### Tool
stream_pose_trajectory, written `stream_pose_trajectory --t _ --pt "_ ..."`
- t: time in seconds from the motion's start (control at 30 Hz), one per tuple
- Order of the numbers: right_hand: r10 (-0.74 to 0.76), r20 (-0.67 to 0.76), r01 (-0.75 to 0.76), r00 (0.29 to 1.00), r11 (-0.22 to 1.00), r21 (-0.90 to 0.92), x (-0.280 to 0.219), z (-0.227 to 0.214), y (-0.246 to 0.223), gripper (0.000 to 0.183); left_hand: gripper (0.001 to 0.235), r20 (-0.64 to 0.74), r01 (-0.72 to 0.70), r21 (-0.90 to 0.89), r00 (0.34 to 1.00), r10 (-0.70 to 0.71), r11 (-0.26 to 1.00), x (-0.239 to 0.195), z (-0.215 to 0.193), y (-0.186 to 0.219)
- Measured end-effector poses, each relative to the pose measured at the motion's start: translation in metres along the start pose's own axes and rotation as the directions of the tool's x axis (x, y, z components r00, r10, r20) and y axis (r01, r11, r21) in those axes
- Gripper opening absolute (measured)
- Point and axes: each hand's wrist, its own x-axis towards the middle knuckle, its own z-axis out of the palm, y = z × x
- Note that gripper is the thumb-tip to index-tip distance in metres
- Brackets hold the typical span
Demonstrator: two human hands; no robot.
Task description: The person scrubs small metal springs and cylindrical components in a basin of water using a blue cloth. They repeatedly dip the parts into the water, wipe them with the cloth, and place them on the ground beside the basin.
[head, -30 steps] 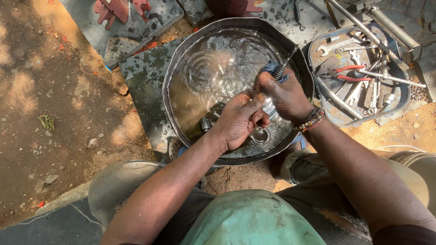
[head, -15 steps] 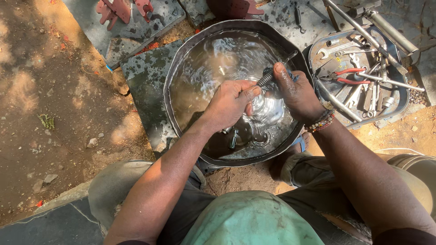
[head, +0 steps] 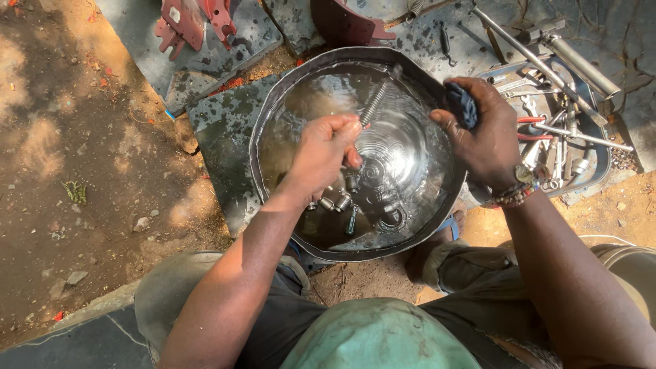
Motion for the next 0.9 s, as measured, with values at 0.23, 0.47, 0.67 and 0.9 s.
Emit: stream_pose_trajectory --t 0.23,0.47,0.67,0.9 --pt "-0.230 0.370 0.319 0.900 0.926 -0.202 -0.012 0.036 -0.006 0.021 0.019 0.229 -0.272 0.623 0.960 0.161 0.733 -0.015 0.014 0.012" --pt "0.163 0.538 -0.110 0.827 0.986 -0.128 -0.027 0.048 0.015 0.037 0.016 0.211 -0.209 0.907 0.977 0.036 0.365 -0.025 0.020 0.005" --pt "0.126 0.647 -0.240 0.752 0.967 0.091 -0.033 0.056 0.012 0.038 0.012 0.346 -0.431 0.897 0.824 0.448 0.099 -0.029 0.028 -0.018" --pt "-0.194 0.444 0.385 0.875 0.835 -0.393 -0.040 0.042 0.002 0.016 0.039 0.003 0.239 0.466 0.962 -0.272 0.852 -0.038 0.058 -0.058"
